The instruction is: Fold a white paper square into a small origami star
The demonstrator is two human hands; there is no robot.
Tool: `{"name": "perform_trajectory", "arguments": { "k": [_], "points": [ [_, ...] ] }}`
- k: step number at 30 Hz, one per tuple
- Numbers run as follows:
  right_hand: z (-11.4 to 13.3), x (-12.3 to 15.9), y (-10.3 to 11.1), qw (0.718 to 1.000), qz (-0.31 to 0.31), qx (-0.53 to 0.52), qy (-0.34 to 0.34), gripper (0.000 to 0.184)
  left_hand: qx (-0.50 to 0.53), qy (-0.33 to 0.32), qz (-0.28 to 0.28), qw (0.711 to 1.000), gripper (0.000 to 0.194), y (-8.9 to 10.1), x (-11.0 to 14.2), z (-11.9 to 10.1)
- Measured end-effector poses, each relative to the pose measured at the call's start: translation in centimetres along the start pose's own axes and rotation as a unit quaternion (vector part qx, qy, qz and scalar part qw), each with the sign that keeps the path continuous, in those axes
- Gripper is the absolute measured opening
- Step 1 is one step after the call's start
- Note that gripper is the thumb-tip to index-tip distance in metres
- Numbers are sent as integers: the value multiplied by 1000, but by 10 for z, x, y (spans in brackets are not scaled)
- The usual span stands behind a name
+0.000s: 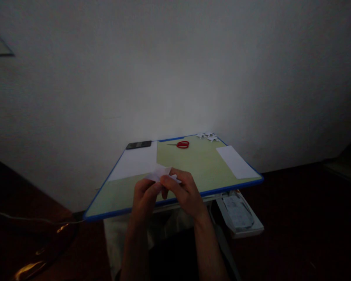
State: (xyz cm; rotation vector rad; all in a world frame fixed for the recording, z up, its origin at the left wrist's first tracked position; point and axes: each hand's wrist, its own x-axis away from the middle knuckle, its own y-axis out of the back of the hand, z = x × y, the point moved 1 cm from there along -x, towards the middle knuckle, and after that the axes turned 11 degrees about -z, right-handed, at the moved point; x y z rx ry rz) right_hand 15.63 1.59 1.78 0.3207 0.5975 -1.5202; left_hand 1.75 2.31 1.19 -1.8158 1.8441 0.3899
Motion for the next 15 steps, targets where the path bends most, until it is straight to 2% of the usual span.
{"name": "perform_trajectory", "arguments": {
  "k": [5, 9, 15],
  "points": [
    [1, 0, -2, 1000, 7, -22, -7, 35, 4, 20, 13, 1000, 39, 1, 2, -2],
    [1, 0, -3, 1000, 21, -19, -13, 31, -1, 9, 11, 1000, 42, 2, 2, -3],
    [-2, -1, -4, 999, 25, -30, -28, 34, -21, -9, 34, 999, 41, 8, 1, -6]
  ]
}}
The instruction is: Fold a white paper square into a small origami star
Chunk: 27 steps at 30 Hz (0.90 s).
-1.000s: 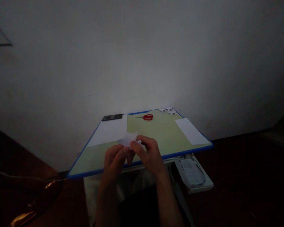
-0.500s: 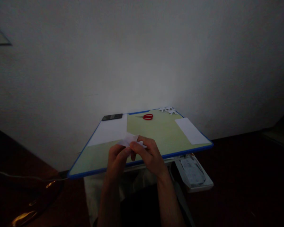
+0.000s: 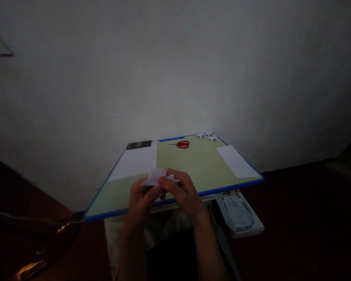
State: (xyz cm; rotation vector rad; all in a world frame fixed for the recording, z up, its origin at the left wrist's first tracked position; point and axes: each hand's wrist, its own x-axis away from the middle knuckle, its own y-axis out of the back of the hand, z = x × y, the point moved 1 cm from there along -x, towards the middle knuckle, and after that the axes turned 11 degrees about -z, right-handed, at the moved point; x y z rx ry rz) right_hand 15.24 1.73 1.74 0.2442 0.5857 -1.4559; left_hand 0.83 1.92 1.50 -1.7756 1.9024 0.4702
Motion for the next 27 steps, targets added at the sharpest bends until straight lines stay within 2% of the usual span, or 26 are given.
{"name": "perform_trajectory", "arguments": {
  "k": [7, 11, 13, 15, 24, 27],
  "points": [
    [3, 1, 1, 999, 6, 44, 8, 37, -13, 3, -12, 1000, 43, 4, 0, 5],
    [0, -1, 1, 997, -63, 34, -3, 35, -43, -1, -26, 999, 38, 0, -3, 5],
    [-3, -2, 3, 993, -112, 39, -3, 32, -83, -10, -19, 996, 36, 0, -3, 3],
    [-3, -3, 4, 989, -134, 62, 12, 30, -121, -18, -8, 992, 35, 1, -4, 1],
    [4, -1, 2, 982, -110, 139, 69, 22, -193, -82, -27, 977, 31, 9, -9, -8],
    [3, -2, 2, 973, -136, 160, 93, 21, -194, -84, -48, 976, 35, 6, -10, -7]
  ]
}}
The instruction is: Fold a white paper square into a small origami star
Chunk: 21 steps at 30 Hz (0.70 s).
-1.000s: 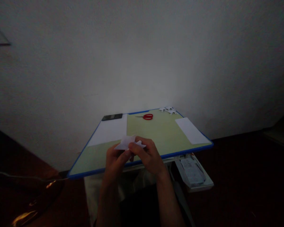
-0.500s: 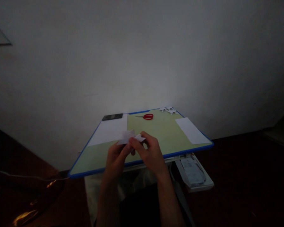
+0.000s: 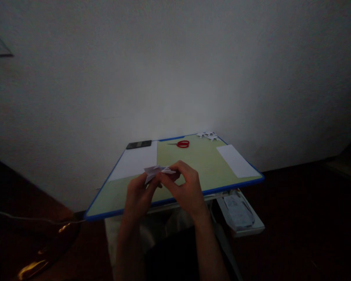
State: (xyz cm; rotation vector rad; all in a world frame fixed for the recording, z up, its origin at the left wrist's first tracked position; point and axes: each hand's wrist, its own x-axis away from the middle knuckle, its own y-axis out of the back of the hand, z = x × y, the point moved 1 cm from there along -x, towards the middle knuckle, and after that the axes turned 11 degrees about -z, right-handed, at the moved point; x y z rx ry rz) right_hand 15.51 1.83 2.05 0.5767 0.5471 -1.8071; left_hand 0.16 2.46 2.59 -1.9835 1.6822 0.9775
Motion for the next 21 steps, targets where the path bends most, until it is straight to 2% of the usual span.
{"name": "perform_trajectory", "arguments": {
  "k": [3, 7, 11, 15, 21],
  "points": [
    [-7, -1, -1, 999, -30, -5, -18, 19, -4, 15, 2, 1000, 32, -4, 1, 1],
    [-15, -2, 1, 999, -34, -21, -25, 12, 24, 27, 16, 999, 18, -6, 4, 2],
    [-15, -4, 2, 1000, -29, -6, -6, 12, 44, 33, -18, 998, 27, -5, 6, 7],
    [-13, -4, 1, 999, -32, 12, 13, 11, 65, 42, -46, 996, 18, -6, 6, 15],
    [-14, -2, 2, 999, -26, 25, 4, 14, 120, 56, -84, 988, 11, -9, 6, 21]
  ]
}}
